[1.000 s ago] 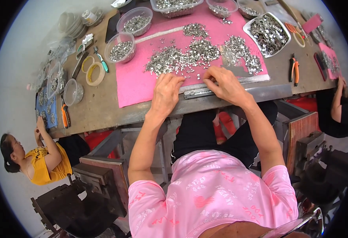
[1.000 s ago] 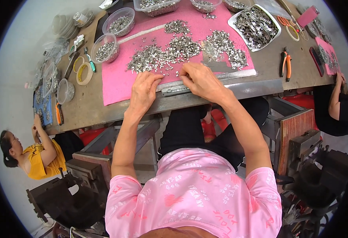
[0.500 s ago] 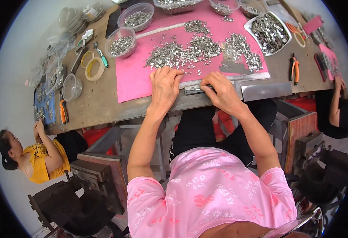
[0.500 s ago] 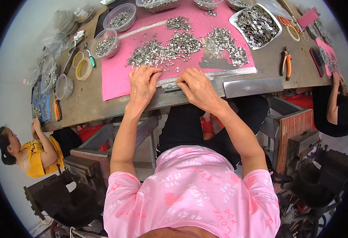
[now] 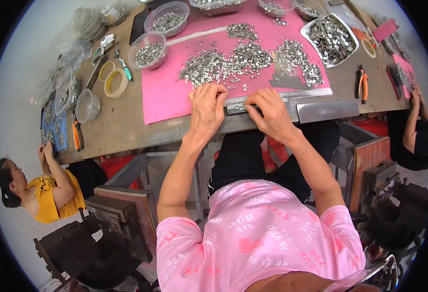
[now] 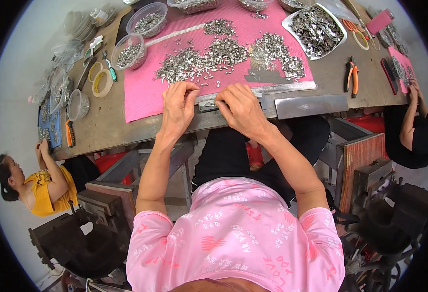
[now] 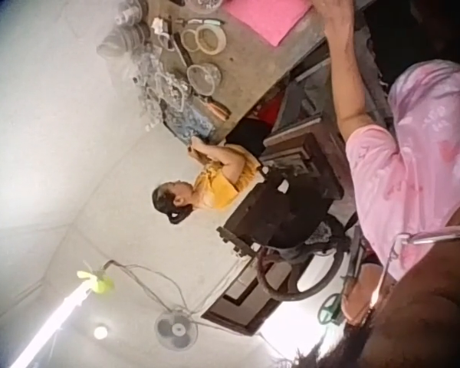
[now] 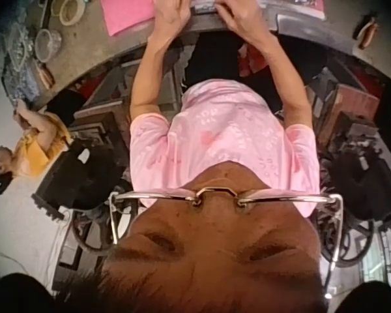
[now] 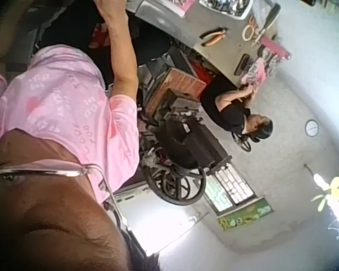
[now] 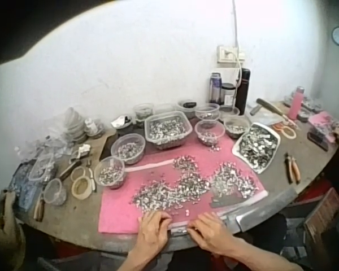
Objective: The person places small metal pieces into a metal fixture by hand, presses them using a manual press machine, transfers metal pieces from a container into a plastic bag, and inserts more metal pieces into the fixture.
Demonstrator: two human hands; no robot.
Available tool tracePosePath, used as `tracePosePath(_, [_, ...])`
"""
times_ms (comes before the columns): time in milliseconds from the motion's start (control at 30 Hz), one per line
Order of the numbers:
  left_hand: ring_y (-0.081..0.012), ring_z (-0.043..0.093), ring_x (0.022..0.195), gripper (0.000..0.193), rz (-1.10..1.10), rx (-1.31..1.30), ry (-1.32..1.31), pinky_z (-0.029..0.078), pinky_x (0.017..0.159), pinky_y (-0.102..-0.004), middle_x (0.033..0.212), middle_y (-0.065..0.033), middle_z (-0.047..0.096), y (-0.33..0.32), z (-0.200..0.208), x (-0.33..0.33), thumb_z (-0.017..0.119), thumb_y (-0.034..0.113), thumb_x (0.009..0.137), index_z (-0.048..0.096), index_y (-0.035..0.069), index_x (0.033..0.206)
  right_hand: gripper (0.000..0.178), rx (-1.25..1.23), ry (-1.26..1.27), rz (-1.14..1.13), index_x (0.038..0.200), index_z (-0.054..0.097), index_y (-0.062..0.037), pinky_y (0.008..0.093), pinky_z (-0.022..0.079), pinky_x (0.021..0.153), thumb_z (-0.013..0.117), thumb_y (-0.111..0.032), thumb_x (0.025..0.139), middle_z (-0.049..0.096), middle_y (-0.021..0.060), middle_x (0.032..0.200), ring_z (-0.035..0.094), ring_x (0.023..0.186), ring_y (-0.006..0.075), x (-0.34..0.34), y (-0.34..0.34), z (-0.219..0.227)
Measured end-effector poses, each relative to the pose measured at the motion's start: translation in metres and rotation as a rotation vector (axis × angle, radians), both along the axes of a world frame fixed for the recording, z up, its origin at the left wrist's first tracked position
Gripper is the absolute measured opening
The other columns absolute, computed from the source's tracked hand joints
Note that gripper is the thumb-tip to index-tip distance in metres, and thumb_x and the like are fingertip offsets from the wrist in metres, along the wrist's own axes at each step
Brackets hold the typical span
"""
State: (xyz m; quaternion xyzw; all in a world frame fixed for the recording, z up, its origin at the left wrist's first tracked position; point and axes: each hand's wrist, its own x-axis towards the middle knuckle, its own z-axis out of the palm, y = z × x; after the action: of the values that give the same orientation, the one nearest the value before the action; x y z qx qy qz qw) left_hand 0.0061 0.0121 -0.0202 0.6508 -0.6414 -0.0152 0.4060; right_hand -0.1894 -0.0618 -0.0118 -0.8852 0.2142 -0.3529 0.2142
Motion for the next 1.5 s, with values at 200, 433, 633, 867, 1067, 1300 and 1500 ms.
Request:
tracePosePath(200, [-0.024, 0.065, 0.083, 0.006, -0.029, 0.091, 0.281, 0.052, 0.075, -0.0362, 0.091, -0.0103, 0.066, 0.017, 0.002, -0.016, 0.064, 0.005, 0.097, 0.063, 0.002, 0.102, 0.013, -0.097, 0.004, 0.007, 0.092, 0.065, -0.004, 0.0397, 0.045, 0.079, 0.074, -0.002, 0.083, 0.063, 0.0087, 0.091, 0.061, 0.084, 0.0284, -0.002, -0.003, -0.001])
tracePosePath(433, [-0.0314, 0.058, 0.083, 0.009, -0.119, 0.009, 0.381, 0.047, 0.077, -0.0407, 0.091, -0.0136, 0.062, 0.016, -0.001, -0.03, 0.063, -0.004, 0.09, 0.059, 0.0, 0.098, 0.012, -0.123, 0.107, 0.183, 0.095, 0.068, -0.0052, 0.0389, 0.045, 0.081, 0.074, -0.008, 0.084, 0.065, 0.0071, 0.093, 0.062, 0.087, 0.0265, -0.01, -0.019, 0.015])
tracePosePath(633, [-0.0287, 0.061, 0.089, 0.009, -0.155, -0.039, 0.256, 0.048, 0.08, -0.0385, 0.097, -0.0125, 0.065, 0.015, -0.006, -0.032, 0.065, -0.002, 0.091, 0.06, 0.0, 0.098, 0.011, 0.032, 0.088, 0.038, 0.093, 0.069, -0.0039, 0.0401, 0.045, 0.079, 0.073, -0.011, 0.086, 0.065, 0.0087, 0.084, 0.063, 0.085, 0.0279, 0.007, -0.033, 0.013])
tracePosePath(867, [-0.0323, 0.06, 0.085, 0.012, -0.142, -0.13, 0.078, 0.049, 0.078, -0.0405, 0.095, -0.0146, 0.064, 0.012, -0.008, -0.035, 0.067, -0.004, 0.087, 0.059, -0.001, 0.096, 0.011, 0.044, 0.187, -0.053, 0.087, 0.066, -0.0022, 0.0404, 0.044, 0.077, 0.072, -0.012, 0.086, 0.064, 0.0094, 0.078, 0.062, 0.077, 0.0288, 0.013, -0.043, -0.001])
tracePosePath(1067, [-0.0331, 0.061, 0.084, 0.014, -0.09, -0.074, -0.022, 0.05, 0.076, -0.0418, 0.095, -0.0143, 0.064, 0.017, 0.003, -0.041, 0.068, -0.004, 0.086, 0.06, 0.0, 0.097, 0.011, 0.124, 0.199, -0.071, 0.088, 0.069, -0.0023, 0.0403, 0.044, 0.076, 0.072, -0.013, 0.087, 0.065, 0.01, 0.077, 0.062, 0.074, 0.0283, 0.005, -0.045, 0.009])
tracePosePath(1300, [-0.033, 0.061, 0.085, 0.012, -0.129, -0.051, 0.12, 0.05, 0.076, -0.0425, 0.093, -0.0127, 0.063, 0.016, -0.003, -0.035, 0.067, -0.002, 0.087, 0.061, 0.001, 0.097, 0.009, 0.023, 0.107, 0.007, 0.091, 0.072, -0.0049, 0.0411, 0.044, 0.075, 0.073, -0.012, 0.086, 0.066, 0.0087, 0.082, 0.064, 0.081, 0.0287, 0.013, -0.047, 0.004])
tracePosePath(1500, [-0.0334, 0.061, 0.084, 0.012, -0.122, -0.037, 0.148, 0.05, 0.075, -0.0426, 0.092, -0.0134, 0.063, 0.017, -0.002, -0.036, 0.067, -0.002, 0.087, 0.06, 0.0, 0.097, 0.008, 0.036, 0.182, 0.029, 0.087, 0.068, -0.0032, 0.0423, 0.045, 0.079, 0.072, -0.009, 0.084, 0.064, 0.0093, 0.081, 0.063, 0.083, 0.0296, 0.016, -0.049, 0.003])
